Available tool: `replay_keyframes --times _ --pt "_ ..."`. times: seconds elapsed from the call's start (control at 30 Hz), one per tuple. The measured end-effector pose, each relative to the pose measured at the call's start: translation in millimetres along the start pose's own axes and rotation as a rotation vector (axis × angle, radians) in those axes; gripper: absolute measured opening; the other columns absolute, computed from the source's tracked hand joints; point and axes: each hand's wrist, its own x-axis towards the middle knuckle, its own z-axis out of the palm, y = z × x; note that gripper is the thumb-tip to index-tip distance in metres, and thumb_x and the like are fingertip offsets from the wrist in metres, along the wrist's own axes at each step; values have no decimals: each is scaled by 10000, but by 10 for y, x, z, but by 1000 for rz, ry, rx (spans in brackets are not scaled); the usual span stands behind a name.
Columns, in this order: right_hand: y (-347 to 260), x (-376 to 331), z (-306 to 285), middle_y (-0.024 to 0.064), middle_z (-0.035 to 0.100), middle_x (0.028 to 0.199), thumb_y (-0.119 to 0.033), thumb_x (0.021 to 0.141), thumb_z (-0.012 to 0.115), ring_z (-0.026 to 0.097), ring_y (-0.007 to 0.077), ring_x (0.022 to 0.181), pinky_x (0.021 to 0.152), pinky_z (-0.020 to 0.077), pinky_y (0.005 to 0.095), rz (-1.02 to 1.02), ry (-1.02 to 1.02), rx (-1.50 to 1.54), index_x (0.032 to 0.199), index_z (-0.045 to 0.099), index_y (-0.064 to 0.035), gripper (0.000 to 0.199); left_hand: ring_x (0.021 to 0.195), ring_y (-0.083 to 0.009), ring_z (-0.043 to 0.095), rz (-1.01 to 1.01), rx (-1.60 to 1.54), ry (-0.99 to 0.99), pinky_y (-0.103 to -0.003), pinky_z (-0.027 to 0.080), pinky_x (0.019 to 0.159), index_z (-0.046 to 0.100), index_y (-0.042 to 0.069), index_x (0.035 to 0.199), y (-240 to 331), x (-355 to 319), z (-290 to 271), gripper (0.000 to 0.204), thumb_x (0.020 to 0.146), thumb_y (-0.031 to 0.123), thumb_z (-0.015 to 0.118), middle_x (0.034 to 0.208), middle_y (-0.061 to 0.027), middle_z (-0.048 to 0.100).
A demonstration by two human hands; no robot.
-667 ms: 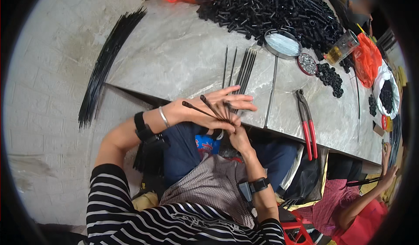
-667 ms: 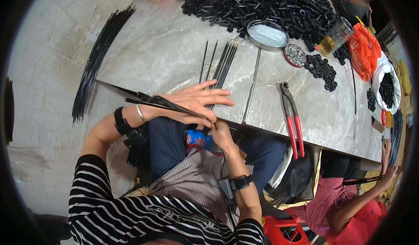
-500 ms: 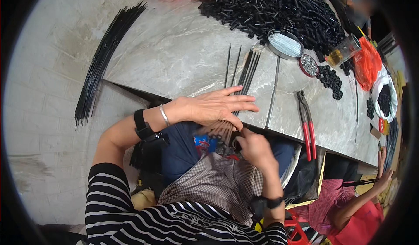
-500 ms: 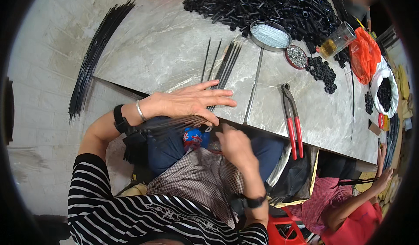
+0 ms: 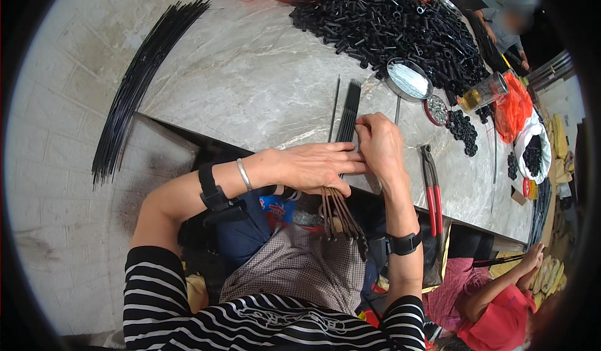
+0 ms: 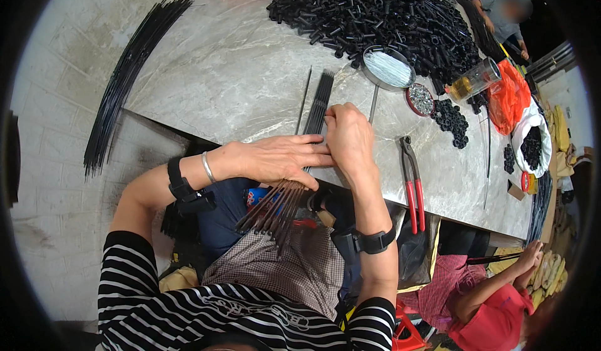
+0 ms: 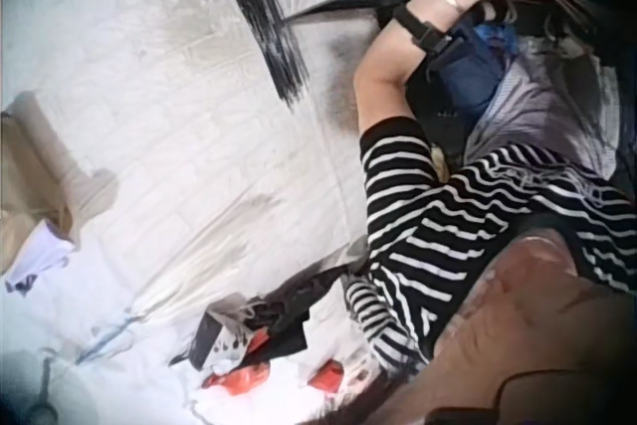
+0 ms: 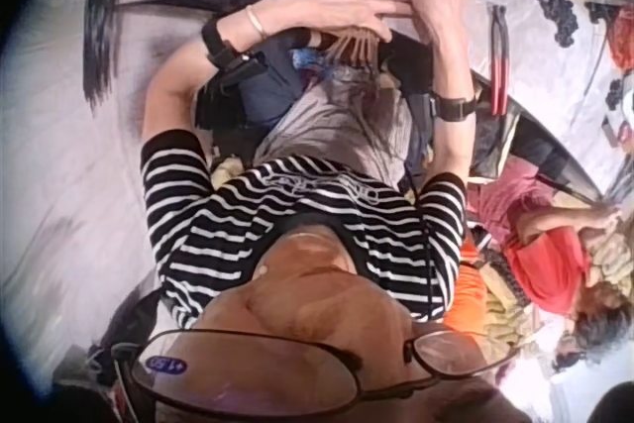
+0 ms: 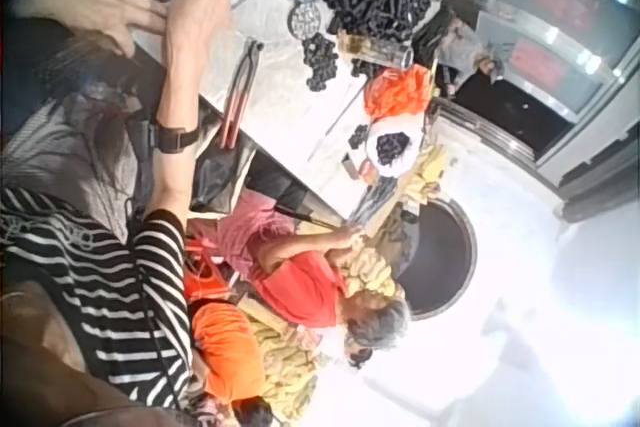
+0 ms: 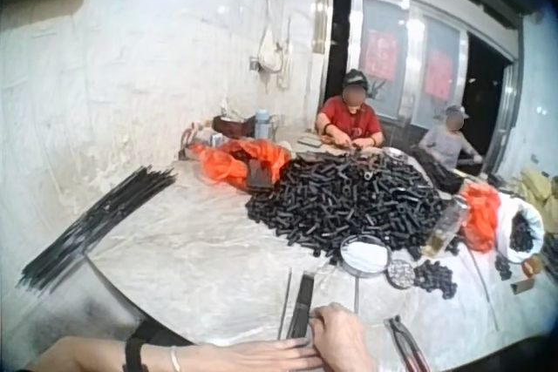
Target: The recorder is assembling small black umbrella components using pliers and manual dexterity at a shared factory table.
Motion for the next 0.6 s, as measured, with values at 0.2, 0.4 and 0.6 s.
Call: replay_keyframes --times 0.2,0.4,0.6 --pt "-131 41 4 157 622 962 -80 801 585 620 347 844 726 493 429 -27 -43 -50 954 676 -35 184 1288 -294 389 58 28 24 -409 281 1123 635 196 988 -36 11 -42 188 811 225 579 1329 -104 478" --pt "-90 49 -19 127 550 1107 -50 756 552 544 287 1002 809 491 369 -489 -79 -189 1165 590 -48 411 1250 -301 428 20 26 52 -394 339 1079 634 175 1034 10 5 -1 247 795 219 589 1282 -106 507" --pt "-144 78 7 118 556 990 -52 701 602 565 291 946 763 513 356 -540 -115 -260 1055 590 -16 355 1273 -268 421 17 47 0 -447 278 1108 631 206 1092 53 -25 -11 321 774 174 599 1319 -87 492"
